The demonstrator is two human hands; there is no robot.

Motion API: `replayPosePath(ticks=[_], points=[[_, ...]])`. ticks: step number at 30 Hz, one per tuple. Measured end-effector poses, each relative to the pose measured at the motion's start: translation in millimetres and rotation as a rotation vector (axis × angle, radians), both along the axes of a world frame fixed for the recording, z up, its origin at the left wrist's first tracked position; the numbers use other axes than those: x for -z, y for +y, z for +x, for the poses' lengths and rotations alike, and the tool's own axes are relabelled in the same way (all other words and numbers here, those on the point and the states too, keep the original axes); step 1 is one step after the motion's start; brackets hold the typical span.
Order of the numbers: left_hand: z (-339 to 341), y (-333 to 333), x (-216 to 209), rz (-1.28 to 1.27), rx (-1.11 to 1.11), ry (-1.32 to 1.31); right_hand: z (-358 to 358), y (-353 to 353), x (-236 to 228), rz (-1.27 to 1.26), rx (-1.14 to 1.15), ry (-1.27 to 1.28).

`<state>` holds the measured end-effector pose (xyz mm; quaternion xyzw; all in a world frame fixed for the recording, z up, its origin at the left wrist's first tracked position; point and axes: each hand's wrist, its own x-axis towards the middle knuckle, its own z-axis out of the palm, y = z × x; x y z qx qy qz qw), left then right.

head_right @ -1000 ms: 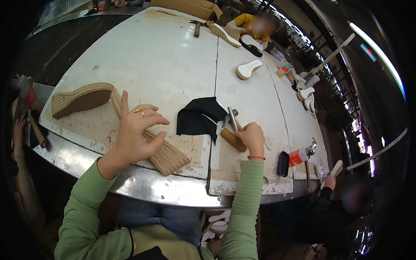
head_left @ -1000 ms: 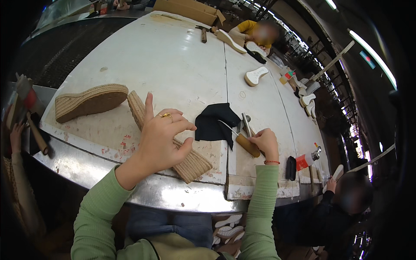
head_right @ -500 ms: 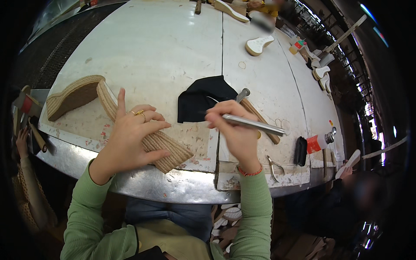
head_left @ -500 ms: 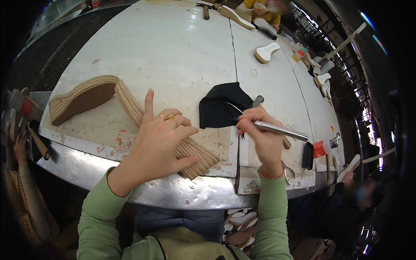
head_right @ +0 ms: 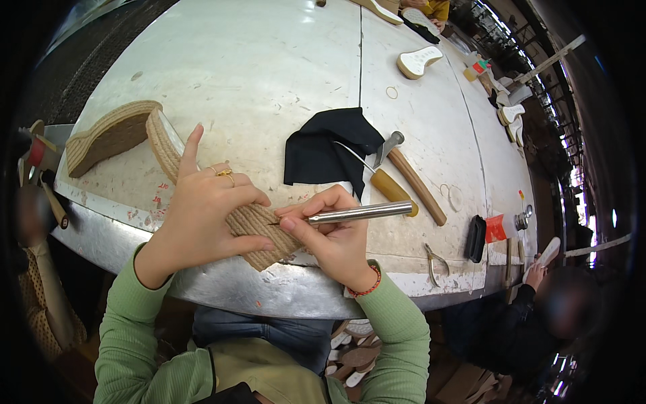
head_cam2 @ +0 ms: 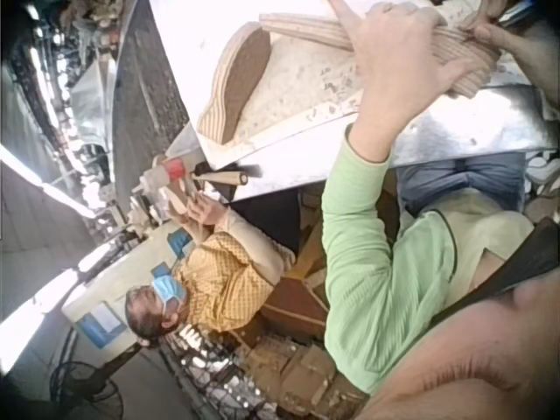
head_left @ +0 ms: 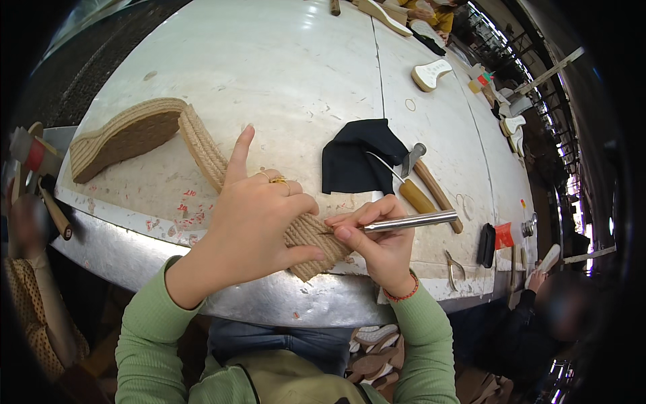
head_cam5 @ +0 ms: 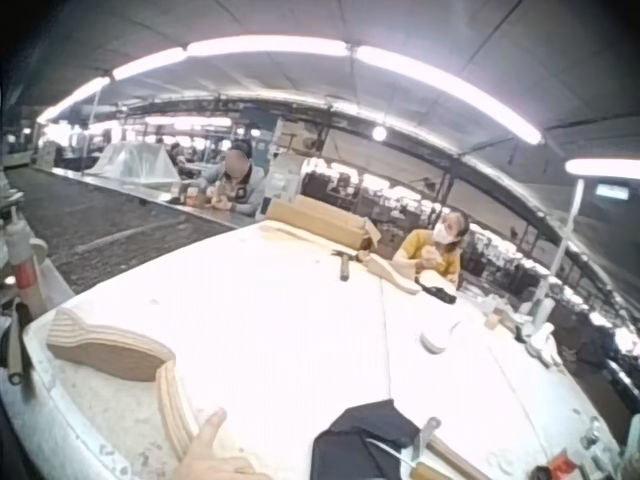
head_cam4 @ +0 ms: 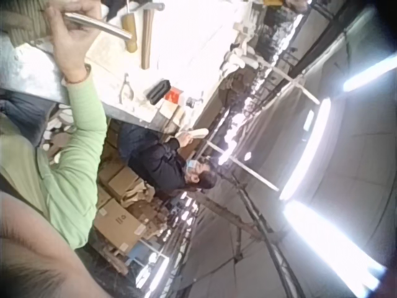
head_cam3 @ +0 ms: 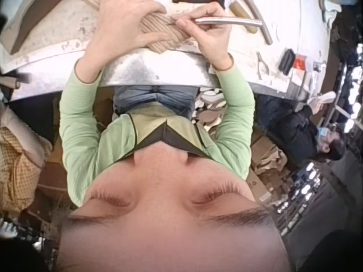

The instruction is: The person uses a metal awl to stitch a woven espadrille sole to a shoe upper. They repeatedly pierce the material and pull the thread through, working along the edge of the sole. The person occasionally repositions the shoe and continues stitching.

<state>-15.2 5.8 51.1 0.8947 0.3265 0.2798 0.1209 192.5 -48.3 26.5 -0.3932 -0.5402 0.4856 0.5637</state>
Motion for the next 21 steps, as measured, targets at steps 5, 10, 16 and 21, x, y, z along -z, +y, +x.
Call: replayPosePath(ticks=[5,10,16,21], points=[[0.1,0.1,-0.7,-0.008,-0.005,0.023,1.0,0.4,0.0,-0.049,0.001,0.012],[0.9,0.0,-0.8,-0.013,-0.009,0.037,2.0,0.5,5.3,-0.022,-0.012,0.011],[1.3,-0.5,-1.4,-0.016,-0.014,0.027,2.9,1.8,10.0,-0.062,-0.014,0.058],[1.5,-0.6,-1.1,-0.016,-0.015,0.028,0.7,3.9,12.8,-0.264,-0.034,0.368]])
